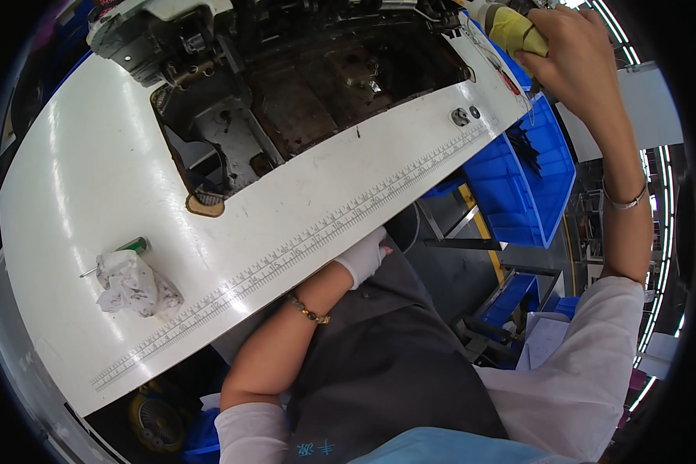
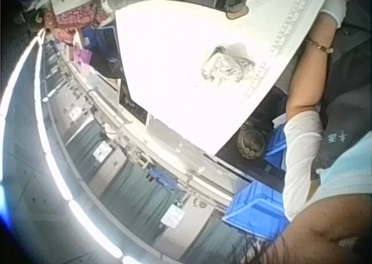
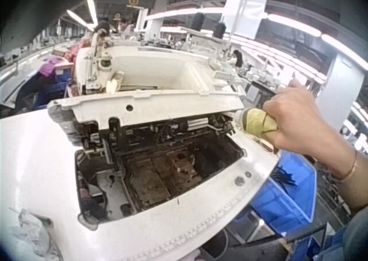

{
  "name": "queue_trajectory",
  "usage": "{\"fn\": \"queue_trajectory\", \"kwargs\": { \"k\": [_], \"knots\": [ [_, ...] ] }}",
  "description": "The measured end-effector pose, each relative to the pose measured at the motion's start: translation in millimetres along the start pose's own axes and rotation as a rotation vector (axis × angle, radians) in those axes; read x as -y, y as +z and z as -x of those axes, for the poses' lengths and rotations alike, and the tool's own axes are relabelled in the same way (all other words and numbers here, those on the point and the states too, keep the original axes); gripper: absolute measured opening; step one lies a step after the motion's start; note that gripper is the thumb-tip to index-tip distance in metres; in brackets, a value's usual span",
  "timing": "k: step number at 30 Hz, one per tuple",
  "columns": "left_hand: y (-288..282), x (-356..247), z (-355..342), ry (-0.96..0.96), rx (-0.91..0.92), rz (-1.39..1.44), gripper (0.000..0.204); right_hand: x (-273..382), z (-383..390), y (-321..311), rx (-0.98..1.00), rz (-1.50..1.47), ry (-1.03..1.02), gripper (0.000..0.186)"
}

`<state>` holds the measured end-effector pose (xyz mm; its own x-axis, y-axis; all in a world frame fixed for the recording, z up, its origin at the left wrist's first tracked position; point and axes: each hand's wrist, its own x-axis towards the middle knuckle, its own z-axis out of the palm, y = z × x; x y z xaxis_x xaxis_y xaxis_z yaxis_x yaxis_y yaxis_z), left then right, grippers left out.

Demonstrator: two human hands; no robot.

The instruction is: Oiling and cleaning the internal components of an industrial sewing machine.

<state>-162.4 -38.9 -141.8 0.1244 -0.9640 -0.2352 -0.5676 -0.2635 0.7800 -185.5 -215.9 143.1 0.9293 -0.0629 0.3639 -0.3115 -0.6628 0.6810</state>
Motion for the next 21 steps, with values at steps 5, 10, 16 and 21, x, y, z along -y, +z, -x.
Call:
{"fn": "queue_trajectory", "kwargs": {
  "k": [5,10,16,21],
  "knots": [
    [-0.2,-0.6,0.0,0.003,0.01,-0.007,0.029,-6.0,-2.5,6.6,0.042,0.016,0.055,0.015],
    [-3.8,-2.4,0.8,-0.028,0.036,0.005,0.029,-7.8,-0.7,16.9,-0.008,0.012,0.028,0.014],
    [-4.4,-3.3,1.6,-0.011,0.019,0.001,0.029,-27.7,3.0,29.0,0.18,0.02,0.027,0.028],
    [-2.1,-1.2,0.1,-0.01,0.015,0.008,0.029,-27.0,3.5,28.8,0.182,-0.003,0.045,0.026]
  ]
}}
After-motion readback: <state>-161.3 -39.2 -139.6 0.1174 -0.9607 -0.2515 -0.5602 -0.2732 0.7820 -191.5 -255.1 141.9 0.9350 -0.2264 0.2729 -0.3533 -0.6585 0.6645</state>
